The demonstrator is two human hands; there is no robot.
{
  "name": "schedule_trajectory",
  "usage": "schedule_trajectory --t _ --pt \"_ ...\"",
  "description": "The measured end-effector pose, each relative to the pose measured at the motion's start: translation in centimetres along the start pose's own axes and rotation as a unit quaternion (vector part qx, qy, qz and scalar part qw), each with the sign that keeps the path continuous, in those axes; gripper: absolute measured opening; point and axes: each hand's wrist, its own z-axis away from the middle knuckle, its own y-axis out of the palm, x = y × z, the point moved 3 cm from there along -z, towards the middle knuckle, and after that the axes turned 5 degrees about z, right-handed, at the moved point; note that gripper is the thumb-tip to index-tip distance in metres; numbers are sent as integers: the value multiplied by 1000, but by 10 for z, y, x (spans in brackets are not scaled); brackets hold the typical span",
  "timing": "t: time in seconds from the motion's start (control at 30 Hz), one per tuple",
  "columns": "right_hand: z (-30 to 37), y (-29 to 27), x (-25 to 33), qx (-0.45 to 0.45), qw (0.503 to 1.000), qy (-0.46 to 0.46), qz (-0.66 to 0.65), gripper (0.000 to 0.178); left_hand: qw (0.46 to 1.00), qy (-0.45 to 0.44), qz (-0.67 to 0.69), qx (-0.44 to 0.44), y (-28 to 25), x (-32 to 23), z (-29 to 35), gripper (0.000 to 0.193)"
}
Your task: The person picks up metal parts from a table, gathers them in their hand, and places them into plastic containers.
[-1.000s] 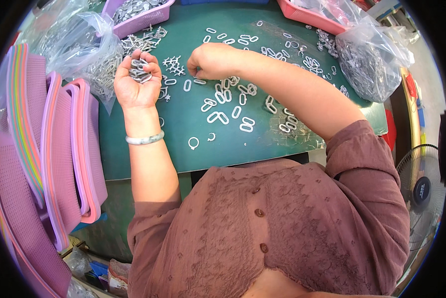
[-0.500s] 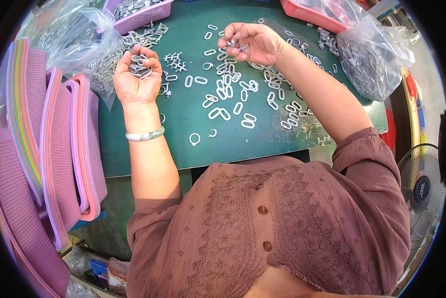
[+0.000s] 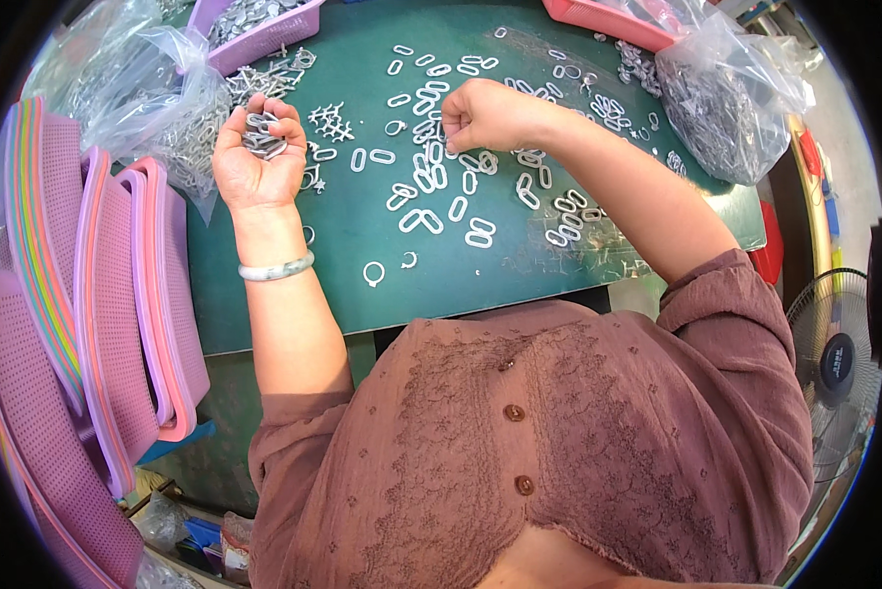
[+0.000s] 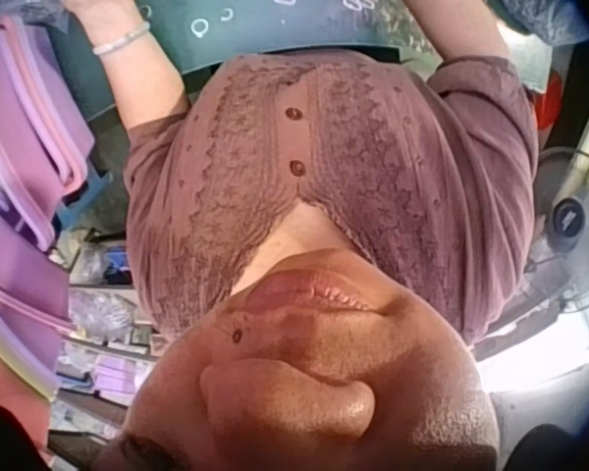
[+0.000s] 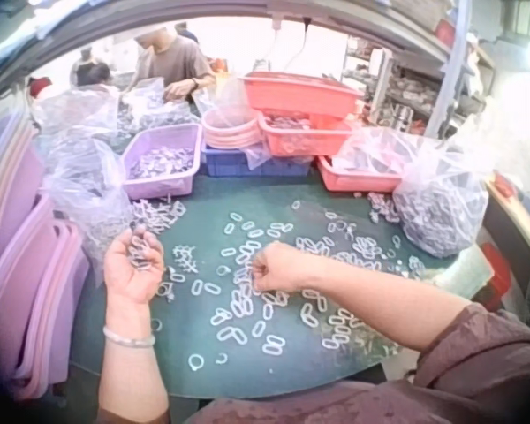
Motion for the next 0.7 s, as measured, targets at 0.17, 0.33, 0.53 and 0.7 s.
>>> schedule_trajectory --t 0.17,0.33,0.53,0.7 --pt "9 1 -4 16 973 34 -228 6 1000 -10 -6 -4 -1 1 -3 19" --pt "27 -27 -28 57 796 -38 -602 2 999 -34 -8 20 -2 1 -3 20" --pt "69 -53 -70 22 757 -102 -645 7 999 -32 -20 24 -4 4 -3 21" --pt "95 -44 -84 -35 867 45 -494 10 999 -31 -28 17 -6 2 -4 22"
